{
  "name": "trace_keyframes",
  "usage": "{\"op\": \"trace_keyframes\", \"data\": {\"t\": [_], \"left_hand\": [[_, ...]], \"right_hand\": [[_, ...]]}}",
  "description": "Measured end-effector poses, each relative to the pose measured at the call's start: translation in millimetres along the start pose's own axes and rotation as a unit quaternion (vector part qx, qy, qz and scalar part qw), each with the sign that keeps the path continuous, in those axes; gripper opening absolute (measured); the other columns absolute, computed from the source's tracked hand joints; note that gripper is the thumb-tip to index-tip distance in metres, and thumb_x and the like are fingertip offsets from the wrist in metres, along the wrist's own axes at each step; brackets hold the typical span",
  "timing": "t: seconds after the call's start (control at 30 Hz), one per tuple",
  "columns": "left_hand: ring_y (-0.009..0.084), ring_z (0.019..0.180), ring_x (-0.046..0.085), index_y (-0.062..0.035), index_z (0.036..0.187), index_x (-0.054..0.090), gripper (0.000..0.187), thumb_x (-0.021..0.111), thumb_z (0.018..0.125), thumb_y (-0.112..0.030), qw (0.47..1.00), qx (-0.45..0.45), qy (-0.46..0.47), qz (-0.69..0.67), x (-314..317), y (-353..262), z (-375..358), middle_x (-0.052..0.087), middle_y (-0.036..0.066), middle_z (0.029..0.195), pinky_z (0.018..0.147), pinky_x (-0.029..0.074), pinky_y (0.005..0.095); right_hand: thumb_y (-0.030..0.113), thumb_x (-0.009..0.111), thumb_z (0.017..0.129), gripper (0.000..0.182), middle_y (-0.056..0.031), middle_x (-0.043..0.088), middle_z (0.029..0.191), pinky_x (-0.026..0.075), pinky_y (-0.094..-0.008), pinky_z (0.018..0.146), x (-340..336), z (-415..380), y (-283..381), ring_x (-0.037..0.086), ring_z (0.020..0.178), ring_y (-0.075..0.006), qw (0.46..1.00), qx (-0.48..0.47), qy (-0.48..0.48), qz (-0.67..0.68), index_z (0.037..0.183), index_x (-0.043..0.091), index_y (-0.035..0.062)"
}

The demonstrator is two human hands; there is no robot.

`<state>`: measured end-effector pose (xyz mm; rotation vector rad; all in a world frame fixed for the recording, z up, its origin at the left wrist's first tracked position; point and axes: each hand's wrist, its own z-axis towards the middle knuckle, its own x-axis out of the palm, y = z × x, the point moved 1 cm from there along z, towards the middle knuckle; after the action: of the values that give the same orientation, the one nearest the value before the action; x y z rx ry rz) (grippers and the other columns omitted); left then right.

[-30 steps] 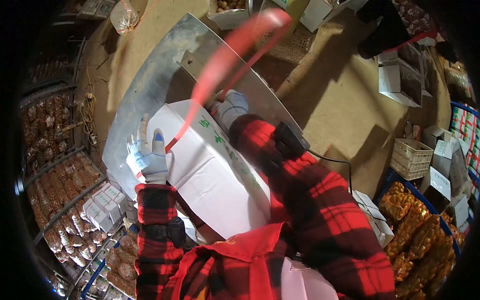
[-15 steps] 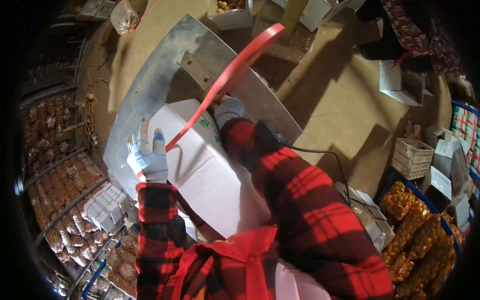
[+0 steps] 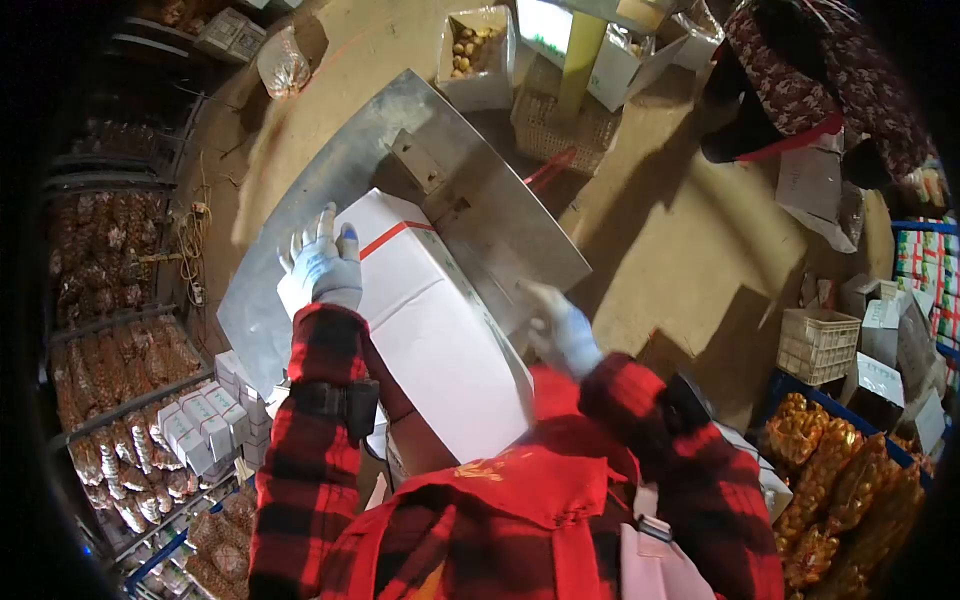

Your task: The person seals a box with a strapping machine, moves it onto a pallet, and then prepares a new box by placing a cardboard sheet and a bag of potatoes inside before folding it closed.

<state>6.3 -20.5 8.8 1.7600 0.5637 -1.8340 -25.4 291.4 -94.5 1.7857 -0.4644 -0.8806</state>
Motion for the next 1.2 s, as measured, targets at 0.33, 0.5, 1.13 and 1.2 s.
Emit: {"op": "trace_keyframes", "data": {"t": [0.33, 0.5, 1.13, 1.2], "left_hand": [[0.0375, 0.127, 0.027, -0.0094, 0.130, 0.040, 0.052, 0.053, 0.080, -0.016, 0.976, 0.158, -0.058, -0.140, 6, 42, -165, 0.031, 0.016, 0.138, 0.103, 0.019, 0.0509], [0.0312, 0.131, 0.021, -0.0124, 0.131, 0.038, 0.049, 0.046, 0.084, -0.021, 0.995, 0.046, -0.008, -0.085, -12, 33, -194, 0.029, 0.013, 0.139, 0.107, 0.011, 0.0497], [0.0280, 0.107, 0.050, -0.0010, 0.130, 0.035, 0.055, 0.047, 0.088, -0.034, 0.391, -0.517, 0.076, -0.757, 143, 141, -357, 0.049, 0.016, 0.118, 0.089, 0.044, 0.0386], [0.0278, 0.107, 0.050, -0.0015, 0.131, 0.035, 0.055, 0.046, 0.089, -0.035, 0.369, -0.536, 0.095, -0.754, 142, 150, -378, 0.049, 0.016, 0.119, 0.089, 0.044, 0.0384]], "right_hand": [[0.017, 0.055, 0.073, 0.069, -0.0162, 0.020, 0.142, 0.024, -0.0580, 0.098, 49, -117, 80, 0.025, 0.126, -0.0424, 0.869, -0.219, 0.147, -0.420, 0.136, 0.027, 0.0249], [0.016, 0.041, 0.081, 0.063, -0.0072, 0.012, 0.147, 0.013, -0.0624, 0.101, 96, -115, 74, 0.012, 0.133, -0.0398, 0.782, -0.272, 0.084, -0.555, 0.140, 0.017, 0.0191], [0.026, 0.067, 0.073, 0.070, -0.0219, 0.038, 0.128, 0.036, -0.0447, 0.093, 75, -116, 79, 0.041, 0.115, -0.0365, 0.988, 0.072, -0.023, 0.134, 0.133, 0.032, 0.0139], [0.031, 0.065, 0.077, 0.068, -0.0206, 0.046, 0.119, 0.038, -0.0366, 0.091, 68, -108, 86, 0.046, 0.110, -0.0286, 0.948, 0.118, -0.003, 0.296, 0.131, 0.031, 0.0050]]}}
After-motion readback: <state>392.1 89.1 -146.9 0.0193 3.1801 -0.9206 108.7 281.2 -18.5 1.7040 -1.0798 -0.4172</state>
